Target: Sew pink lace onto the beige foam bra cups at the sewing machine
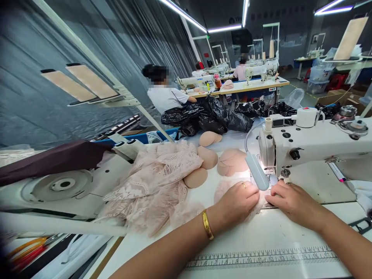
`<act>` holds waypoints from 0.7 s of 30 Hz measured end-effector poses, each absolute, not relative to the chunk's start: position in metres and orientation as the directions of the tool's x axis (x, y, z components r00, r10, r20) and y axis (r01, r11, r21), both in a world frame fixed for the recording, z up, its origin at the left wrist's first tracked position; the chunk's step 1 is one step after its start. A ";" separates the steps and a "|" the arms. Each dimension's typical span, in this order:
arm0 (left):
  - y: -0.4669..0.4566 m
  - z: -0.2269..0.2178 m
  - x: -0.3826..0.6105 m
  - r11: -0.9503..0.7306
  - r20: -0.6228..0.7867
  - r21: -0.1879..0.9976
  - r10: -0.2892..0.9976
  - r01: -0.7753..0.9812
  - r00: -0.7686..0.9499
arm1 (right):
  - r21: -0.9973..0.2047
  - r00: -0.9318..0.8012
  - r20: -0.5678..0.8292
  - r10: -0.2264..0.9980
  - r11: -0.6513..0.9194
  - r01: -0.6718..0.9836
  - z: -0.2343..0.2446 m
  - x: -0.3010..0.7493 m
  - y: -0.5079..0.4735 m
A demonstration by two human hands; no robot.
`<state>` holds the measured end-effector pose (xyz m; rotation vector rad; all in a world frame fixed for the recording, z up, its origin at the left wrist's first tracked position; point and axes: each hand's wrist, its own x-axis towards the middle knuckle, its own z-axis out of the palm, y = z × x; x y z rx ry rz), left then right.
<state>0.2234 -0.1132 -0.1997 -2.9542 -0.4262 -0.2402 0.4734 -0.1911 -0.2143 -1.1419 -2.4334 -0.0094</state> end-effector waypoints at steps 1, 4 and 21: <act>-0.114 -0.202 0.223 -0.953 0.193 -0.113 0.257 0.282 0.947 | -0.180 -0.558 0.389 0.733 0.655 0.734 -0.215 0.474 -0.192; -0.113 -0.205 0.223 -0.954 0.235 -0.090 0.257 0.285 0.937 | -0.179 -0.562 0.367 0.741 0.649 0.739 -0.214 0.475 -0.193; -0.113 -0.205 0.231 -0.959 0.249 0.032 0.280 0.281 0.927 | -0.294 -0.540 0.266 0.799 0.601 0.743 -0.210 0.476 -0.191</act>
